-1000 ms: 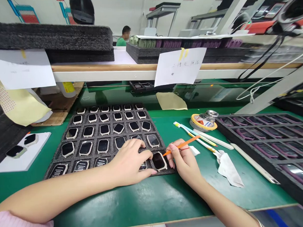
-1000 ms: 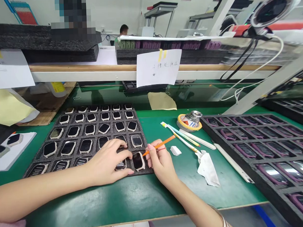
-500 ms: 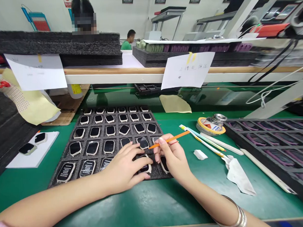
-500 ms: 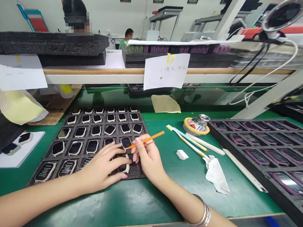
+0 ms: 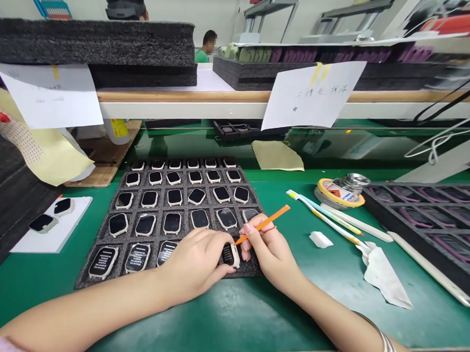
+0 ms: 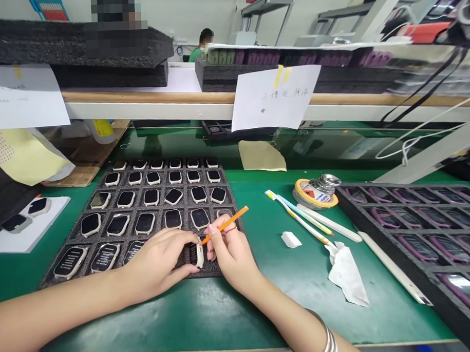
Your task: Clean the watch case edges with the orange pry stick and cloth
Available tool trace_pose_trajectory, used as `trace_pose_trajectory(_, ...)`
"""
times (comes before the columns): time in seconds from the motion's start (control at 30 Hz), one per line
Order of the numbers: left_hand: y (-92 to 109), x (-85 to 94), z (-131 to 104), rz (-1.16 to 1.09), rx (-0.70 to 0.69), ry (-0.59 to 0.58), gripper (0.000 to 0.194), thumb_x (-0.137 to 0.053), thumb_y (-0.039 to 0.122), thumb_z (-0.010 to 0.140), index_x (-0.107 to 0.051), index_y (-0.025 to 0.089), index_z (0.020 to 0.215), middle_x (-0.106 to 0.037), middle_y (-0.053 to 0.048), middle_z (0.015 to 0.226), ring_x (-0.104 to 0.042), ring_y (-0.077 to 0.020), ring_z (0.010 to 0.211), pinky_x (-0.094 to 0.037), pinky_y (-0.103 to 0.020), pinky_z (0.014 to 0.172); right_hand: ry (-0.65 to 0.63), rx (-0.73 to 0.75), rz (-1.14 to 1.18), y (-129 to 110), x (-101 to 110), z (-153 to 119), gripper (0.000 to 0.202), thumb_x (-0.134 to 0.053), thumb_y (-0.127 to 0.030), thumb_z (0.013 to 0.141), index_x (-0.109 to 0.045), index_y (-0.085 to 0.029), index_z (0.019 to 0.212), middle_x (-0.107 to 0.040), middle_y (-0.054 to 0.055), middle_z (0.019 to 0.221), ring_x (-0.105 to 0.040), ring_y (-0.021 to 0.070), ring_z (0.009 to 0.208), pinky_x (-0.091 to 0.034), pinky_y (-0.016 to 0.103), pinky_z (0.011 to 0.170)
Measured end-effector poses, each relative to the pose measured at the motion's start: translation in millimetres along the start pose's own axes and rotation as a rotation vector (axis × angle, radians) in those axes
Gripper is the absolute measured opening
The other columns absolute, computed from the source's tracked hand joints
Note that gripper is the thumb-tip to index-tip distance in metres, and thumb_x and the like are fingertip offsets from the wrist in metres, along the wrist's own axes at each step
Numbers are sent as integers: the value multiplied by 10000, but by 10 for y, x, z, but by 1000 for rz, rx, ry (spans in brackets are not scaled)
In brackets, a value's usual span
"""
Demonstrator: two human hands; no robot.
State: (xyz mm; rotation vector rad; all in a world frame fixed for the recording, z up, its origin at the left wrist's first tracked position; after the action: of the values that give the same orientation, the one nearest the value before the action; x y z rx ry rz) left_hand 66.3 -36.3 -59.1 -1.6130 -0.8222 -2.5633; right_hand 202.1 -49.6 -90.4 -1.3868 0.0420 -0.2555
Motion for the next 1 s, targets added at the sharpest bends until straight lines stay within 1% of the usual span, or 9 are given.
trace_pose_trajectory(0.13,-19,43,25,-9,32,-5,377,-729,278,868,-524,171,1165,-683,-116,1131,-640,-280,1042,-511,-466,944,-12,18,-48,-10,-3,-6,331,-489,-533,1000,-484,-238,851,-550,-64,536,-558,120,457,-469,240,506)
trace_pose_trajectory(0.23,-89,106,43,85,102,-34,418,-788,449,802,-588,166,1035,-643,-111,1063,-594,-312,1029,-487,-516,941,-10,29,-80,-12,1,-7,318,-477,-512,1011,-474,-241,845,-559,-59,536,-572,125,469,-468,241,517)
trace_pose_trajectory(0.3,-133,129,21,150,130,-85,443,-769,544,788,-632,158,956,-614,-109,1016,-576,-318,990,-491,-525,903,2,38,-101,-15,14,-5,318,-479,-499,1013,-478,-240,829,-563,-53,539,-575,126,474,-462,242,521)
trace_pose_trajectory(0.43,-142,177,-116,164,68,-136,330,-679,478,890,-674,176,1022,-598,-128,1112,-569,-317,1052,-492,-505,919,38,59,-123,-41,47,-6,310,-524,-483,997,-487,-238,809,-550,-56,507,-548,124,439,-435,237,488)
trace_pose_trajectory(0.57,-179,289,-303,102,34,-68,326,-686,412,902,-629,185,1128,-631,-125,1166,-580,-309,1131,-487,-487,969,105,99,-85,-156,57,-33,311,-490,-510,1006,-493,-239,855,-565,-54,534,-568,122,457,-463,232,494)
trace_pose_trajectory(0.63,-175,349,-375,83,-9,0,277,-649,352,939,-614,183,1156,-667,-113,1162,-607,-279,1132,-497,-451,977,100,111,-64,-232,-14,-25,307,-505,-511,1000,-512,-232,874,-596,-42,588,-589,115,477,-483,229,505)
trace_pose_trajectory(0.73,-142,390,-426,126,-76,80,212,-601,314,972,-636,178,1131,-704,-106,1126,-655,-257,1059,-533,-419,932,-11,61,39,-273,-259,43,303,-566,-502,974,-537,-217,877,-642,-19,664,-613,103,504,-502,219,519)
trace_pose_trajectory(0.87,-89,355,-408,256,-126,103,194,-582,314,976,-667,158,1054,-720,-122,1040,-680,-277,945,-561,-452,866,-93,-11,168,-193,-537,139,331,-520,-544,983,-480,-230,885,-593,-54,633,-593,98,475,-515,226,503)
trace_pose_trajectory(1.0,-138,343,-398,171,-67,100,221,-616,317,957,-617,164,1116,-720,-106,1059,-681,-273,979,-563,-442,884,-111,-23,164,-80,-608,128,333,-475,-549,1001,-454,-238,884,-541,-81,591,-570,98,451,-513,226,486)
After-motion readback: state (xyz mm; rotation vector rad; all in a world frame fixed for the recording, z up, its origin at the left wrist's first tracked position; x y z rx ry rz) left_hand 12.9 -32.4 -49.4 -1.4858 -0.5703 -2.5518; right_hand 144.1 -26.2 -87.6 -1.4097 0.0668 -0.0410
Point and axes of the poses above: each hand's wrist, its own z-axis towards the middle knuckle, its own x-axis out of the back of the hand, y = z × x, the point moved 8 cm from there along z, towards the middle knuckle
